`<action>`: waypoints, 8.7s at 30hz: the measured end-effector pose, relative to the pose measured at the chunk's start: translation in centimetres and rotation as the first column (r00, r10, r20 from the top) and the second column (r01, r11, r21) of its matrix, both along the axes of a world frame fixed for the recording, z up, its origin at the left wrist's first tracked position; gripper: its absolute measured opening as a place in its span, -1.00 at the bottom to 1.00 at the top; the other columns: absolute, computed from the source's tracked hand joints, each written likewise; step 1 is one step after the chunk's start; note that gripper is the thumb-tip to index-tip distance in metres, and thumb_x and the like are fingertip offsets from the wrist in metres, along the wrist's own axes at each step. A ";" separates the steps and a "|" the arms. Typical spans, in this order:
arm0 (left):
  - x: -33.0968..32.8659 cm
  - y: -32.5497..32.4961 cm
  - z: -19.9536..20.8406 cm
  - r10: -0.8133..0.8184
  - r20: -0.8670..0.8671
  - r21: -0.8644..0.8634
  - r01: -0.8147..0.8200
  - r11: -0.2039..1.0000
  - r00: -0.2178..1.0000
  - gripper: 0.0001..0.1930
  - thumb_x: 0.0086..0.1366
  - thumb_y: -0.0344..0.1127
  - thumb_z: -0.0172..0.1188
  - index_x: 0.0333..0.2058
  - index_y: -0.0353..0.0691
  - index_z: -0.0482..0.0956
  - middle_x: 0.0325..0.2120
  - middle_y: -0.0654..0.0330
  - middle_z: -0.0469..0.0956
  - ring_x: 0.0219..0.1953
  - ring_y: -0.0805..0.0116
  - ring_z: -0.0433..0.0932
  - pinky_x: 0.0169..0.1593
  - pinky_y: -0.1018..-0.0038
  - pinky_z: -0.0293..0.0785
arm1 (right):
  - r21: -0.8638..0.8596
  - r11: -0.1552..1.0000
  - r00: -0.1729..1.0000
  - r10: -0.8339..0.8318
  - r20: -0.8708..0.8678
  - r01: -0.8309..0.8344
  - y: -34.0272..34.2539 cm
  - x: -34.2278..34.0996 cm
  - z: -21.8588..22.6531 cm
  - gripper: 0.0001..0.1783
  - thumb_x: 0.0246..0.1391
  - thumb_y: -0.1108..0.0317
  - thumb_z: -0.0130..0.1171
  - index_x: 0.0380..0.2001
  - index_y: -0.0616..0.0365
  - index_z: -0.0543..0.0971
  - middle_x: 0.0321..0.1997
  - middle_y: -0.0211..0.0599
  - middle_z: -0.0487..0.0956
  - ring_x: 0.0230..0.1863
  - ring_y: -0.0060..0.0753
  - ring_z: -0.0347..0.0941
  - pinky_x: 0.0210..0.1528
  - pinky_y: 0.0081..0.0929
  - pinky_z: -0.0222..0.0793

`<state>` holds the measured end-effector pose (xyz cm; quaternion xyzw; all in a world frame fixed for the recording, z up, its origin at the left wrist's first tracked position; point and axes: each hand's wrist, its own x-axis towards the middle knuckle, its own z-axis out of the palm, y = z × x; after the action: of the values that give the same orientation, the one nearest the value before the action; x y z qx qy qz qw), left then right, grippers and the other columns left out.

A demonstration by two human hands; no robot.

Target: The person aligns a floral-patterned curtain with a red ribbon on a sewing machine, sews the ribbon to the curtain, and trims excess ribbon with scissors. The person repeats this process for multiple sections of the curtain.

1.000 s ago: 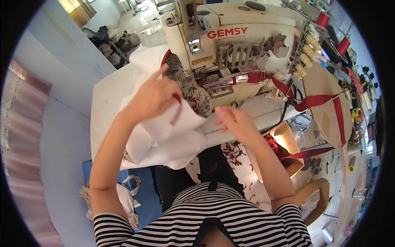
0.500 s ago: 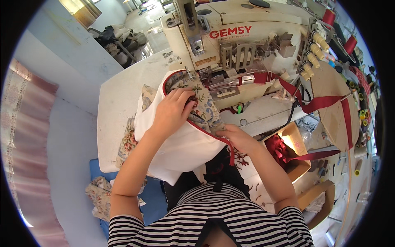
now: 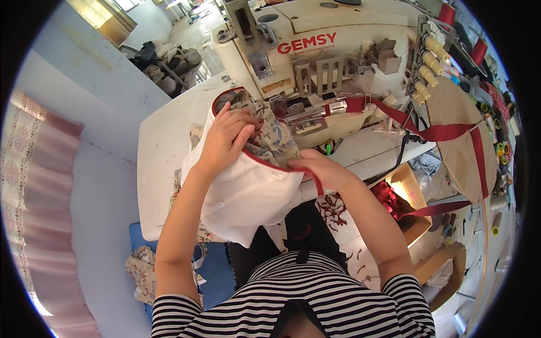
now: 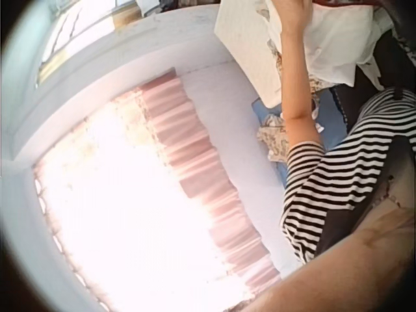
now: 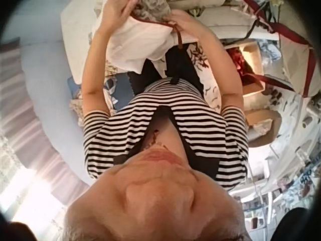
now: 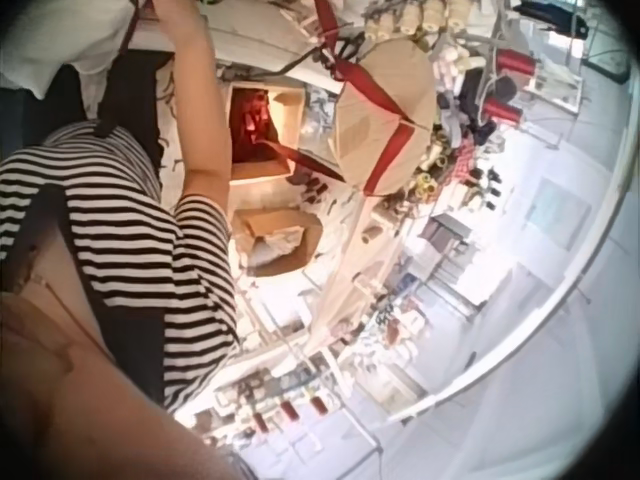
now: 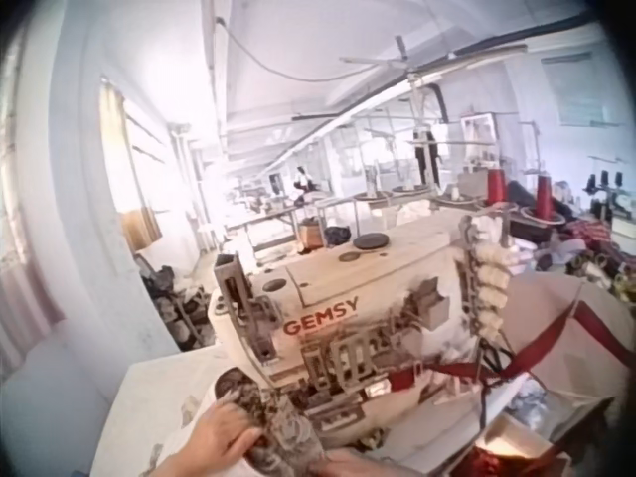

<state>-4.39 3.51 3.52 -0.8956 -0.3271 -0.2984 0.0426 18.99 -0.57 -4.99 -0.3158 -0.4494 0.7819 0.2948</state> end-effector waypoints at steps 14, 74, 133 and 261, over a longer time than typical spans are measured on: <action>4.9 -7.2 -1.0 0.191 0.081 -0.174 -0.174 0.969 0.978 -0.77 0.11 -0.48 0.16 -0.20 -0.25 0.49 -0.15 0.12 0.46 -0.11 0.11 0.44 -0.09 0.34 0.42 | -0.025 0.988 0.987 0.153 0.043 -0.152 -2.5 2.3 0.2 -0.61 0.21 0.22 0.02 -0.01 0.29 0.45 -0.06 -0.35 0.53 -0.06 -0.59 0.41 0.01 -0.57 0.30; 8.4 -12.1 -6.4 0.219 0.303 -0.026 -0.222 0.975 0.927 -0.77 -0.04 -0.53 0.24 -0.34 -0.25 0.51 -0.15 0.17 0.53 -0.14 0.15 0.45 -0.07 0.32 0.29 | 0.667 0.518 -0.017 -0.783 0.622 0.536 -9.0 27.0 -8.2 -0.46 0.07 -0.08 0.06 -0.50 0.30 0.47 -0.62 -0.16 0.50 -0.59 -0.28 0.46 -0.51 -0.37 0.31; 9.6 -10.8 -5.6 0.156 0.201 -0.063 -0.147 0.987 0.967 -0.73 -0.11 -0.50 0.20 -0.33 -0.19 0.46 -0.07 0.21 0.47 -0.07 0.21 0.42 -0.03 0.27 0.20 | 0.579 0.778 0.538 -0.606 0.586 0.245 -12.0 5.2 -4.4 -0.68 -0.10 0.24 0.24 -0.38 0.26 0.45 -0.64 -0.01 0.45 -0.54 0.05 0.44 -0.49 -0.24 0.30; -12.0 -20.7 -6.4 0.607 -0.056 -0.226 -0.602 0.766 0.793 -0.22 0.13 -0.04 0.19 0.25 -0.21 0.10 0.26 0.06 0.10 0.31 0.05 0.02 0.32 0.12 -0.15 | 0.612 0.641 0.084 -0.719 0.689 0.464 -18.6 20.3 -6.8 -0.55 0.15 0.01 0.00 -0.29 0.28 0.48 -0.55 -0.13 0.52 -0.49 -0.12 0.49 -0.44 -0.25 0.38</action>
<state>-16.37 -17.16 -2.92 -0.7382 -0.6308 -0.2374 0.0283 39.25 -19.16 -11.76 -0.8003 -0.4498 0.2244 0.3269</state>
